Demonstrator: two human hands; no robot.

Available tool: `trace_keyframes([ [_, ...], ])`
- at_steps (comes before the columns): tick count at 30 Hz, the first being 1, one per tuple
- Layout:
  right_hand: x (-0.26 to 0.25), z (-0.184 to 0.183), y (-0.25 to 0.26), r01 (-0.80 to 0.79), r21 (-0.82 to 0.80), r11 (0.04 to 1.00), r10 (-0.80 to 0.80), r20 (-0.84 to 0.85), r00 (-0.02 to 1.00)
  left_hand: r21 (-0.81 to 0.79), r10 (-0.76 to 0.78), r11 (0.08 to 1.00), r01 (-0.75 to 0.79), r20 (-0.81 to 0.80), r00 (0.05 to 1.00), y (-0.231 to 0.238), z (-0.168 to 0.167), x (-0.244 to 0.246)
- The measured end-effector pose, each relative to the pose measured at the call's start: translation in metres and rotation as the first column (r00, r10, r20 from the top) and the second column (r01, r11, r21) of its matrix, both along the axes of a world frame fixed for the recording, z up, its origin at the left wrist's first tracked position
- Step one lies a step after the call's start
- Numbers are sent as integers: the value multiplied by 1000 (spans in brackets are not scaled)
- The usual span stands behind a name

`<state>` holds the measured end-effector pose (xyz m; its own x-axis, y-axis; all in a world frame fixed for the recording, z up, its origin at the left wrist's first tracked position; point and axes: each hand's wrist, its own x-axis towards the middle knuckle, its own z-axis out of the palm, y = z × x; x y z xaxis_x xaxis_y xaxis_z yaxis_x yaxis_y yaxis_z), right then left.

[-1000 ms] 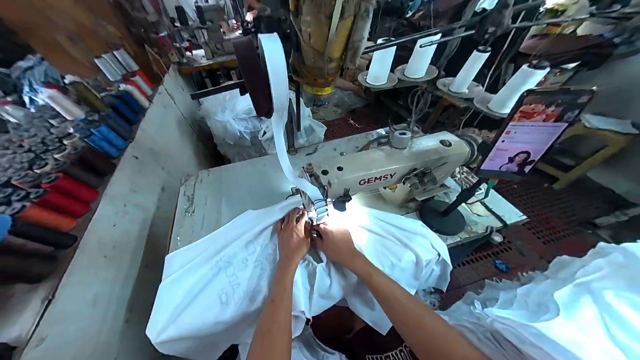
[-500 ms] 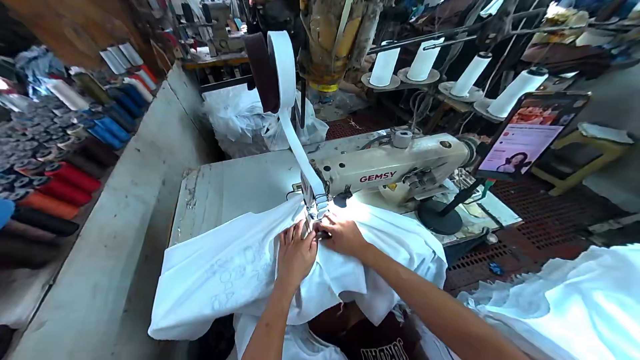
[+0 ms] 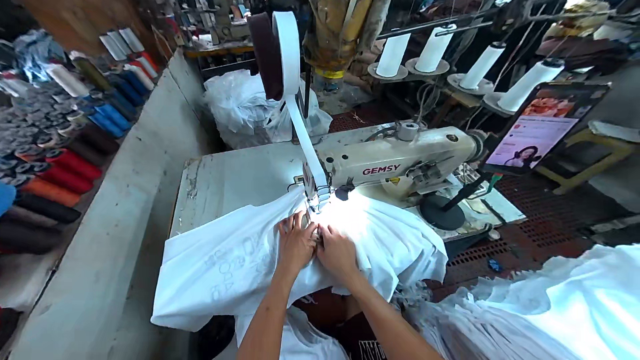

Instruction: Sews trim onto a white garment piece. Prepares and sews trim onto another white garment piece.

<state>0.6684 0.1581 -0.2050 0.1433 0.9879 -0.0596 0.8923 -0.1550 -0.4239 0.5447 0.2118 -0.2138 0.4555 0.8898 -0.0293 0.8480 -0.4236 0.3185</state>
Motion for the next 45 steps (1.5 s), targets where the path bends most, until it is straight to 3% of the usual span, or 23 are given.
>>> trace_keyframes([
  [2,2,-16,3,-24,193,981,1,119,993,0,-26,1000,26,-21,999,4,-2,-3],
  [4,10,-24,10,-97,275,957,50,173,984,33,-47,998,47,5,999,7,-6,-8],
  [12,42,-11,39,-317,71,946,308,119,944,205,-81,976,70,46,996,20,-13,-6],
  [14,46,-11,49,-330,45,943,323,114,939,203,-15,979,7,37,999,20,-6,6],
  [18,49,-10,56,-329,18,944,323,149,934,76,289,955,-288,3,957,5,16,39],
  [21,56,-19,49,-376,159,913,356,141,924,73,395,914,-398,53,917,-1,5,46],
  [23,58,-23,44,-366,209,907,347,123,930,156,364,915,-373,81,928,0,-1,41],
  [29,56,-18,40,-300,157,941,284,118,952,357,182,904,-234,173,968,6,-19,35],
  [34,36,-5,48,-252,58,966,243,126,962,303,-24,953,-29,169,985,45,-12,7],
  [39,17,16,48,-247,-148,958,262,91,961,363,-190,925,114,180,965,91,-17,-10],
  [42,17,13,48,-242,-112,964,251,76,965,348,-106,937,32,195,975,76,-10,-8],
  [45,18,15,47,-261,-129,957,271,61,961,245,44,952,-181,477,878,41,-1,-9],
])
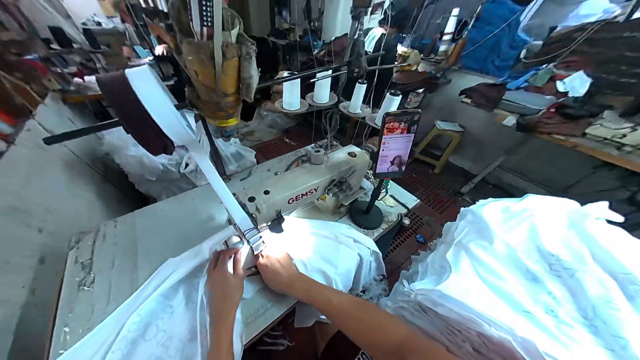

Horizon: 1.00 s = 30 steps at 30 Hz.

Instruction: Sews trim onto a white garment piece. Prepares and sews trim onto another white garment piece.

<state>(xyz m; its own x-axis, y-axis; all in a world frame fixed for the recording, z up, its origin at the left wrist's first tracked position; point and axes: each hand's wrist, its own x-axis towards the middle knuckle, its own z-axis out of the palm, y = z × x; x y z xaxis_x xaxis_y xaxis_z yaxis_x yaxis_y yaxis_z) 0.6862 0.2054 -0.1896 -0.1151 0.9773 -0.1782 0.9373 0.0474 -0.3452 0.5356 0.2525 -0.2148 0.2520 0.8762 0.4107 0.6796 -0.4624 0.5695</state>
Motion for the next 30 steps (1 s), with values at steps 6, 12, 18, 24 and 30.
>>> trace_keyframes([
  [6,2,-10,-2,33,56,998,-30,-47,998,-18,-115,993,116,21,993,2,-20,-9],
  [12,4,-17,-2,30,89,996,-28,-26,999,40,-86,995,96,-211,974,38,-21,-5],
  [18,36,-16,10,-62,98,993,61,22,998,-4,-23,1000,22,-281,960,60,-19,-2],
  [24,86,-1,46,170,115,979,-164,-62,985,-42,21,999,-33,-255,967,88,-17,5],
  [30,62,-7,47,245,268,932,-113,-428,897,-125,76,987,-99,-174,982,102,-9,16],
])
